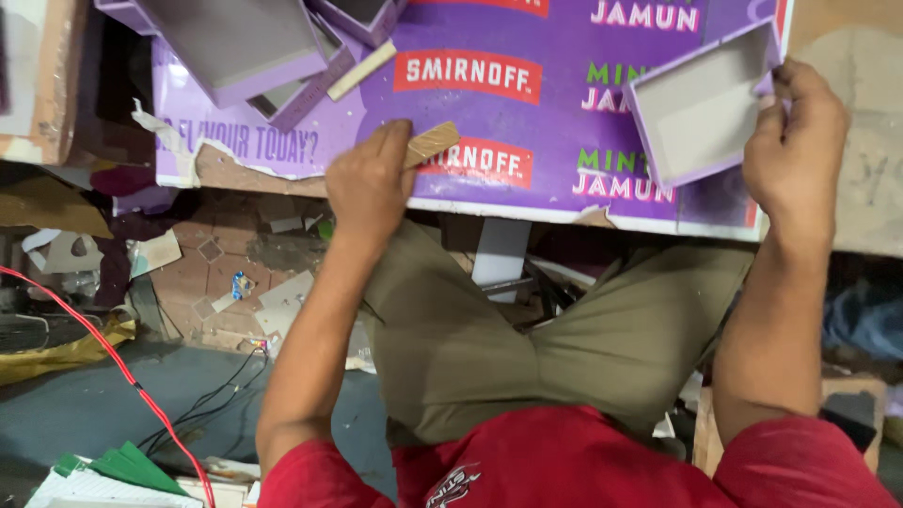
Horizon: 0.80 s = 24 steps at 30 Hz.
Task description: The person assembles small purple cardboard boxes by folding flaps and using a wooden stick to press and secure the edges. They handle multiple boxes one at a time, folding and pressing each side before setting them aside.
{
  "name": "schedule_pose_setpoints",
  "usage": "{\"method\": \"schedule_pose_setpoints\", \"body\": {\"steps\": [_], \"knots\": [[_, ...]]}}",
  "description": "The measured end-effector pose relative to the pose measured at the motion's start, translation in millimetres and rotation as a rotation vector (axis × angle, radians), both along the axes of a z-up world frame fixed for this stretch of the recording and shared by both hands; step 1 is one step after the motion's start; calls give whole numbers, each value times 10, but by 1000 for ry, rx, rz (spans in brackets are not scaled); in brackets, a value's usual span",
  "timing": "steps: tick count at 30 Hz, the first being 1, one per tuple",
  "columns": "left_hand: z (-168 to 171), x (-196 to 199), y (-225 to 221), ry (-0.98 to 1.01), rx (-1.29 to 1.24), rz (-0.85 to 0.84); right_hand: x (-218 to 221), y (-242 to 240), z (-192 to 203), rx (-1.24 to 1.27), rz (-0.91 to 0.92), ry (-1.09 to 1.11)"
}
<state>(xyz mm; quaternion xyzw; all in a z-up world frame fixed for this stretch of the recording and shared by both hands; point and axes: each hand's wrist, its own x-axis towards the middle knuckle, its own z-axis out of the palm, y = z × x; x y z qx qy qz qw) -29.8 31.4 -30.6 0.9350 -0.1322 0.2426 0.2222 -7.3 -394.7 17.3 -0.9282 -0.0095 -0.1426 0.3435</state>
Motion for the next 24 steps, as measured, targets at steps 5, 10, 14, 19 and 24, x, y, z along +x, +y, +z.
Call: {"method": "schedule_pose_setpoints", "body": {"steps": [5, 10, 14, 19, 24], "knots": [[95, -186, -361, 202, -234, 72, 253, 692, 398, -368, 203, -330], [184, 7, -516, 122, -225, -117, 374, 1228, 611, -676, 440, -114], [109, 183, -597, 85, 59, -155, 509, 1304, 807, -688, 584, 164], [-8, 475, -709, -59, 552, -194, 735, 1270, 874, -542, 670, 295], [-124, 914, -859, -96, 710, -144, 801, 1190, 817, -511, 738, 281]]}}
